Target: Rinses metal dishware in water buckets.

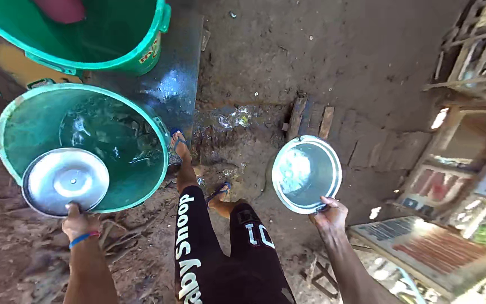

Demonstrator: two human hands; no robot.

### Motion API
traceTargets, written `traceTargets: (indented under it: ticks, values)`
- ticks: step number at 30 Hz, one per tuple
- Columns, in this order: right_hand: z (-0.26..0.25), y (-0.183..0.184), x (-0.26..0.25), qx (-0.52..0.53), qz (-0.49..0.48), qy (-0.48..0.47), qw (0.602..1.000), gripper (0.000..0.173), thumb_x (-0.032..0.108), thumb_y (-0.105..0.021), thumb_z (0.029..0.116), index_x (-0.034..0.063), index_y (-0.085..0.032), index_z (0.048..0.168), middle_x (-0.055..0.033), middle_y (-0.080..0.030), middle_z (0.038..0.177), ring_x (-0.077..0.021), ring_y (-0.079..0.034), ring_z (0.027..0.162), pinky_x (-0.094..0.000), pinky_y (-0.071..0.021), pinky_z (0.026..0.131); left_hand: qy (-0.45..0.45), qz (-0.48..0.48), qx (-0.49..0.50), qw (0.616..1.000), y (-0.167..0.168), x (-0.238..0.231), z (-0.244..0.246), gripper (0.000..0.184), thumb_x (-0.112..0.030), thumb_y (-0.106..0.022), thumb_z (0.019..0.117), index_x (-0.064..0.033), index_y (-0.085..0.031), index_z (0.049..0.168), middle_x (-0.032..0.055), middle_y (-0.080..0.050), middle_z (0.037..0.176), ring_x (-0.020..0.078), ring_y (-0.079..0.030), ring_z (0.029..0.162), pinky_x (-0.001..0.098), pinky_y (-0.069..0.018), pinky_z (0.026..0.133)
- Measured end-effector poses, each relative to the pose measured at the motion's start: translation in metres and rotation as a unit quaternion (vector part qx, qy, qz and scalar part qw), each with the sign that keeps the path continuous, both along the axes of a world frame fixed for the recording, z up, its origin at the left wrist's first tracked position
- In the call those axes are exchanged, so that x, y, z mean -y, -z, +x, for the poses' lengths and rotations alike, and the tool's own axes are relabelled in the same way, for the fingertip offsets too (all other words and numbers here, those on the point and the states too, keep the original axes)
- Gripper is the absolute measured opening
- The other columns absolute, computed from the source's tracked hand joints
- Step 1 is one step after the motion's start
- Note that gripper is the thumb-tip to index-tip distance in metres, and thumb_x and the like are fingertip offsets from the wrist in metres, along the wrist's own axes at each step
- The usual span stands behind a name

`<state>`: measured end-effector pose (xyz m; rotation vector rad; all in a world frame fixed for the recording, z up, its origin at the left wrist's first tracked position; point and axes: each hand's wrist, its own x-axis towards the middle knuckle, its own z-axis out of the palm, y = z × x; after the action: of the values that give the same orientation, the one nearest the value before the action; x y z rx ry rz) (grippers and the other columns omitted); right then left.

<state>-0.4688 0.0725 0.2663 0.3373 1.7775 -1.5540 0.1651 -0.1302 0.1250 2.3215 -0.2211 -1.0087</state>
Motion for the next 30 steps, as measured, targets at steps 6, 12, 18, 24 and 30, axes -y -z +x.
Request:
traceTargets:
  ticks: [6,12,18,24,30]
  values:
    - [0.018,0.009,0.089,0.017,-0.023,-0.019,0.999,0.038,0.010,-0.069,0.0702,0.0081,-0.061,0.107,-0.0115,-0.073,0.093,-0.0218,-0.074,0.085,-0.0440,-0.0632,0.073,-0.065,-0.041,-0.027,0.997,0.036,0.034,0.010,0.045,-0.031,-0.050,0.1087,0.0008,-0.048,0.141,0.0142,-0.063,0.127,0.0181,-0.064,0.113,0.0392,-0.0549,0.098]
    - [0.025,0.024,0.169,0.015,-0.039,-0.095,0.995,0.049,0.013,-0.072,0.0718,0.0082,-0.055,0.118,-0.0130,-0.071,0.101,-0.0251,-0.072,0.092,-0.0486,-0.0623,0.078,-0.110,-0.087,-0.051,0.989,0.051,0.035,0.028,0.040,-0.030,-0.049,0.1091,0.0004,-0.052,0.135,0.0127,-0.066,0.122,0.0190,-0.066,0.111,0.0418,-0.0562,0.097]
    - [0.045,0.021,0.223,0.021,-0.062,-0.107,0.992,0.041,0.011,-0.065,0.0768,0.0077,-0.055,0.117,-0.0143,-0.071,0.101,-0.0262,-0.072,0.092,-0.0492,-0.0621,0.078,-0.132,-0.155,-0.084,0.976,0.047,0.032,0.031,0.035,-0.022,-0.046,0.1101,0.0014,-0.049,0.135,0.0112,-0.067,0.118,0.0179,-0.068,0.108,0.0407,-0.0572,0.097]
    - [0.048,0.024,0.239,0.025,-0.109,-0.119,0.987,0.043,0.011,-0.069,0.0753,0.0074,-0.056,0.116,-0.0155,-0.071,0.101,-0.0274,-0.072,0.093,-0.0501,-0.0619,0.080,-0.204,-0.212,-0.103,0.950,0.031,0.025,0.026,0.031,-0.023,-0.036,0.1120,-0.0023,-0.049,0.132,0.0081,-0.065,0.113,0.0170,-0.066,0.105,0.0427,-0.0566,0.095]
    - [0.051,0.011,0.261,-0.014,-0.042,-0.126,0.991,0.041,0.008,-0.056,0.0790,0.0094,-0.051,0.120,-0.0139,-0.069,0.101,-0.0265,-0.072,0.089,-0.0497,-0.0617,0.072,-0.272,-0.178,-0.082,0.942,0.033,0.030,0.034,0.036,-0.032,-0.043,0.1102,-0.0023,-0.055,0.128,0.0094,-0.065,0.113,0.0172,-0.065,0.103,0.0426,-0.0565,0.091]
